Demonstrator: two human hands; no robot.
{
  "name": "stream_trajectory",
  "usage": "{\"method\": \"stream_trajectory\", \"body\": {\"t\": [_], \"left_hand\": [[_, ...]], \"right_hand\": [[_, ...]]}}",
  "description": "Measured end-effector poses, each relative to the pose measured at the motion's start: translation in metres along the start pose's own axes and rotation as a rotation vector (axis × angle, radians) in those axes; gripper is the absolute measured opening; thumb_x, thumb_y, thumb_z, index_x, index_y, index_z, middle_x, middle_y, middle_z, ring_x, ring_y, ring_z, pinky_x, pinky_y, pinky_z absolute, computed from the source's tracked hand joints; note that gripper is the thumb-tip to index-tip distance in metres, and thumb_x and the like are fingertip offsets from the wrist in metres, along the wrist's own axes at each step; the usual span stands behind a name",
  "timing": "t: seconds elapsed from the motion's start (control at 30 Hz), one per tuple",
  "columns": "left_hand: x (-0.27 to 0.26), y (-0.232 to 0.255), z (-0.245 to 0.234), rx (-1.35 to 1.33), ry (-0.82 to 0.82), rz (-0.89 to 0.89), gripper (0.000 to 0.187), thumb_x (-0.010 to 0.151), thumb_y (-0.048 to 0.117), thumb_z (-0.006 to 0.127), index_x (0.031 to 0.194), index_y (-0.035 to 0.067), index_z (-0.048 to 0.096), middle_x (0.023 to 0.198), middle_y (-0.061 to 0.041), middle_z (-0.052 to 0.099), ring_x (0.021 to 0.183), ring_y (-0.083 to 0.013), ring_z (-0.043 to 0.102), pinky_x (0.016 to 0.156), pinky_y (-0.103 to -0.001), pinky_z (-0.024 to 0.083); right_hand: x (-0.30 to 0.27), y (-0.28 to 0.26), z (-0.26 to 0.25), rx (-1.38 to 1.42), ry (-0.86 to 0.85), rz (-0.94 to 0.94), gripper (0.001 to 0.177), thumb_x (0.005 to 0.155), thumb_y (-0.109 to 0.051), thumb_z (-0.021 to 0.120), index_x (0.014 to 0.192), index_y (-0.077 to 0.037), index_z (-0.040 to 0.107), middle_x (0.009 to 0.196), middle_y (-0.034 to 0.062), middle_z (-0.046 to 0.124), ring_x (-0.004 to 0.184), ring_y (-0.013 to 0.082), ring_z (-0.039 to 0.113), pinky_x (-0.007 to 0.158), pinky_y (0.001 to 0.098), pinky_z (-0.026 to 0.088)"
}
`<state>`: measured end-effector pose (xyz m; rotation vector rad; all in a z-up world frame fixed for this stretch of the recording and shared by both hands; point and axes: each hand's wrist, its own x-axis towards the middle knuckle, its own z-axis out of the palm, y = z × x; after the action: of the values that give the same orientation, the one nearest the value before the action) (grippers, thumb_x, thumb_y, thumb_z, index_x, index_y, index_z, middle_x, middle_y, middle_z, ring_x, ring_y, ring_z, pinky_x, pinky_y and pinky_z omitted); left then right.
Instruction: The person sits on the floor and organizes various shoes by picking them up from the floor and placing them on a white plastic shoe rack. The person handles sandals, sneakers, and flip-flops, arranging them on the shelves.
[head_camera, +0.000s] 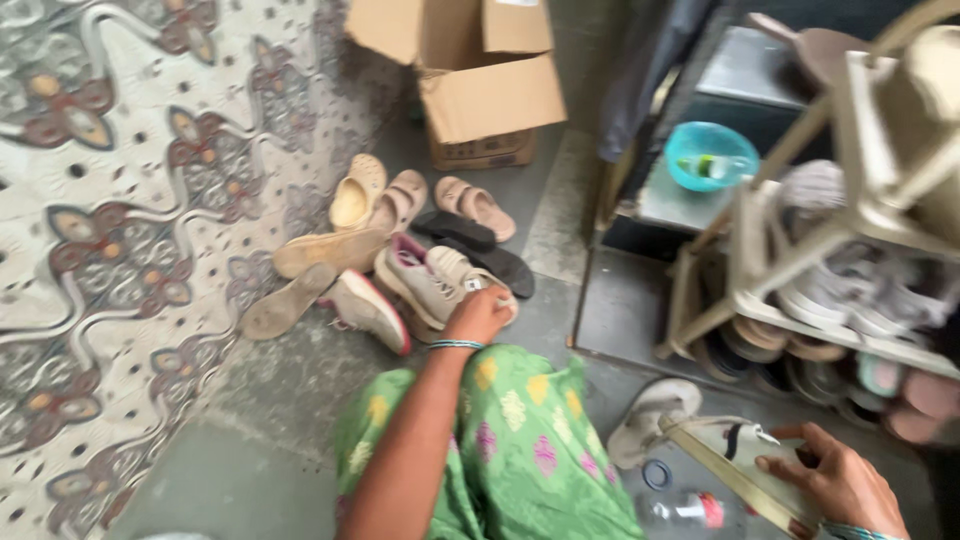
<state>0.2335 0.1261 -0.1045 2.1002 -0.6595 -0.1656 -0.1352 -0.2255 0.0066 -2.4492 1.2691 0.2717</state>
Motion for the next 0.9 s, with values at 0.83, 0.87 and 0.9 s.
{"method": "stream_trajectory", "body": {"t": [0.83,0.87,0.9], "left_hand": [[-0.013,-0.008,-0.032,-0.123,0.122,-0.041,0.023,0.096,0.022,0.066,0.111,0.008,0.074,0.088,-0.012,0.078,0.081,-0.0191,0.077,0.073,-0.033,0.057],[-0.014,-0.004,-0.034,-0.082,0.119,-0.033,0.023,0.095,0.022,0.067,0.112,0.008,0.074,0.087,-0.013,0.078,0.08,-0.0212,0.076,0.073,-0.035,0.056],[-0.016,0.001,-0.037,-0.041,0.114,-0.025,0.023,0.094,0.022,0.068,0.112,0.008,0.074,0.086,-0.014,0.077,0.079,-0.0234,0.076,0.073,-0.036,0.056]], "right_hand": [[-0.169,0.059,-0.122,0.371,0.709,-0.363,0.031,0.072,-0.013,0.083,0.102,-0.01,0.077,0.084,0.0012,0.06,0.082,0.0162,0.059,0.069,0.034,0.052],[-0.167,0.055,-0.116,0.422,0.673,-0.348,0.029,0.073,-0.012,0.082,0.102,-0.01,0.077,0.083,0.0024,0.059,0.081,0.0171,0.058,0.067,0.0342,0.052],[-0.164,0.053,-0.111,0.474,0.637,-0.332,0.028,0.074,-0.012,0.082,0.102,-0.009,0.077,0.082,0.0036,0.058,0.08,0.0181,0.057,0.065,0.0343,0.052]]}}
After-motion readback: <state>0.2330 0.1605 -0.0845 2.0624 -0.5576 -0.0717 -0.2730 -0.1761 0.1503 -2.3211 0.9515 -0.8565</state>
